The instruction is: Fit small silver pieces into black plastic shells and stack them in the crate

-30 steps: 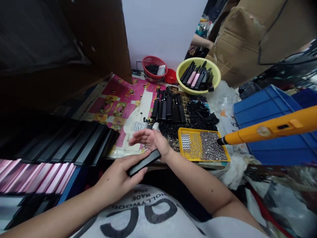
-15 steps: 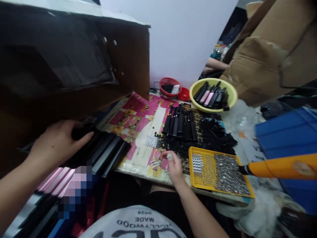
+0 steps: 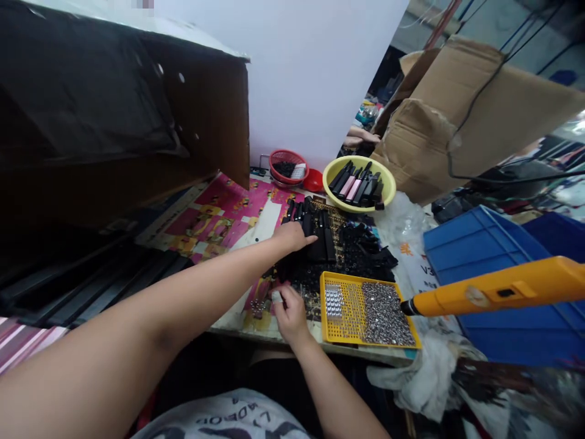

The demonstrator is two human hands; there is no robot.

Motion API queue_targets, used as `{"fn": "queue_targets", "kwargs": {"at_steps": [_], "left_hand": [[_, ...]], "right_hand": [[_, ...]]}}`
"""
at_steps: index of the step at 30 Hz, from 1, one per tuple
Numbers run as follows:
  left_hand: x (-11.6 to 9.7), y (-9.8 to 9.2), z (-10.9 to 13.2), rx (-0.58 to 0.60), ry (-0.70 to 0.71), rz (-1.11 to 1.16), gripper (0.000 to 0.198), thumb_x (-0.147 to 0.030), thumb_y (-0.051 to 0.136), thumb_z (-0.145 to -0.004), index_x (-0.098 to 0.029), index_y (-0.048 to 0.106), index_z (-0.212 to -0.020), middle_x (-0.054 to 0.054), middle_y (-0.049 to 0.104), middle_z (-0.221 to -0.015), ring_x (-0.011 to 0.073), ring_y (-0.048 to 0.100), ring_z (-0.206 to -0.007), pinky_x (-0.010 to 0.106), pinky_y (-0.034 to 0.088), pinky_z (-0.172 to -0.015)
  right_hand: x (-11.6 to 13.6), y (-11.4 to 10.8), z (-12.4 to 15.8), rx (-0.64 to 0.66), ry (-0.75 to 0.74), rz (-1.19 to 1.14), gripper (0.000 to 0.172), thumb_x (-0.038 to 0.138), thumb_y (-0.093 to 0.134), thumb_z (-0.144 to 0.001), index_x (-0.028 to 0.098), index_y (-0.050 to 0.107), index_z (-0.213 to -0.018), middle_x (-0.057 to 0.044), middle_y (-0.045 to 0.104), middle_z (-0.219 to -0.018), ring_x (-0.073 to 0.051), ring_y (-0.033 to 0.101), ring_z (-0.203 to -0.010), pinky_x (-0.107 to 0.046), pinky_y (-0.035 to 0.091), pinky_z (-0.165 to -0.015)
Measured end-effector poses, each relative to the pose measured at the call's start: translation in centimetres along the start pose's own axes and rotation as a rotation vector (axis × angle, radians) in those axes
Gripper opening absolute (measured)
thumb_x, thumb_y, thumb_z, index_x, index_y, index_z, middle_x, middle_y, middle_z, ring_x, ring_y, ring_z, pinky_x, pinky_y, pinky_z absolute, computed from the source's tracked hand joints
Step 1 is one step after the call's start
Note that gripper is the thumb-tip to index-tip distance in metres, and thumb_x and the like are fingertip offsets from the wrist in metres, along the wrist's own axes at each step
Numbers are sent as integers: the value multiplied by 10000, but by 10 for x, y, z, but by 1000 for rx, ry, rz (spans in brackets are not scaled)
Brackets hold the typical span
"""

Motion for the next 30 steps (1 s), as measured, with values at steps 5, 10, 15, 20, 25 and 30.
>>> {"fn": "queue_targets", "kwargs": {"at_steps": [5, 10, 15, 20, 25, 30], "left_hand": [[5, -6, -12, 43, -127, 343, 413, -424, 641, -677, -77, 593, -895, 177, 637, -883, 272, 595, -887, 320, 449, -733], [7, -38, 32, 69, -111, 760, 365, -415, 384, -849, -102, 535, -961, 113, 612, -861, 146, 590, -748, 274, 475, -680], [28, -71, 130, 170, -95, 1234, 289, -336, 627, -707, -118, 552, -881, 26, 539, -708, 89, 499, -571, 195, 397, -504], [77, -54, 202, 177, -235, 1109, 390, -262, 686, -687, -178, 536, -1036, 7, 539, -778, 116, 523, -634, 219, 436, -529], [101, -22, 227, 73, -218, 916, 254, -371, 573, -802, -175, 500, -947, 8, 541, -781, 86, 462, -518, 202, 374, -440], [107, -7, 232, 48, -265, 997, 272, -426, 509, -835, -169, 498, -925, 2, 533, -775, 90, 472, -572, 197, 397, -485]], "right_hand": [[-3, -1, 0, 27, -10, 13, 176, 195, 389, -841, 179, 565, -829, -44, 578, -776, -166, 530, -764, -280, 401, -721], [-3, -3, 2, 35, 16, 16, 189, 180, 393, -842, 177, 574, -896, -55, 593, -847, -173, 538, -824, -286, 399, -766], [10, 4, -5, 192, -55, 231, 212, 131, 520, -756, 198, 604, -939, -52, 612, -938, -201, 521, -926, -327, 365, -858], [20, 14, -19, 445, -109, 432, 199, 132, 585, -710, 192, 612, -898, -56, 609, -965, -206, 516, -942, -323, 369, -861], [21, 19, -29, 524, -123, 544, 185, 215, 622, -678, 172, 574, -851, -75, 597, -911, -216, 524, -864, -318, 390, -788], [19, 18, -29, 508, -163, 477, 149, 198, 609, -640, 174, 549, -774, -58, 575, -819, -197, 510, -792, -311, 387, -747]]}}
Point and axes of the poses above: each hand's wrist, its own z-axis away from the middle knuckle, its own y-axis out of the palm, x = y × z, the point moved 3 cm from there along -z, towards the middle knuckle
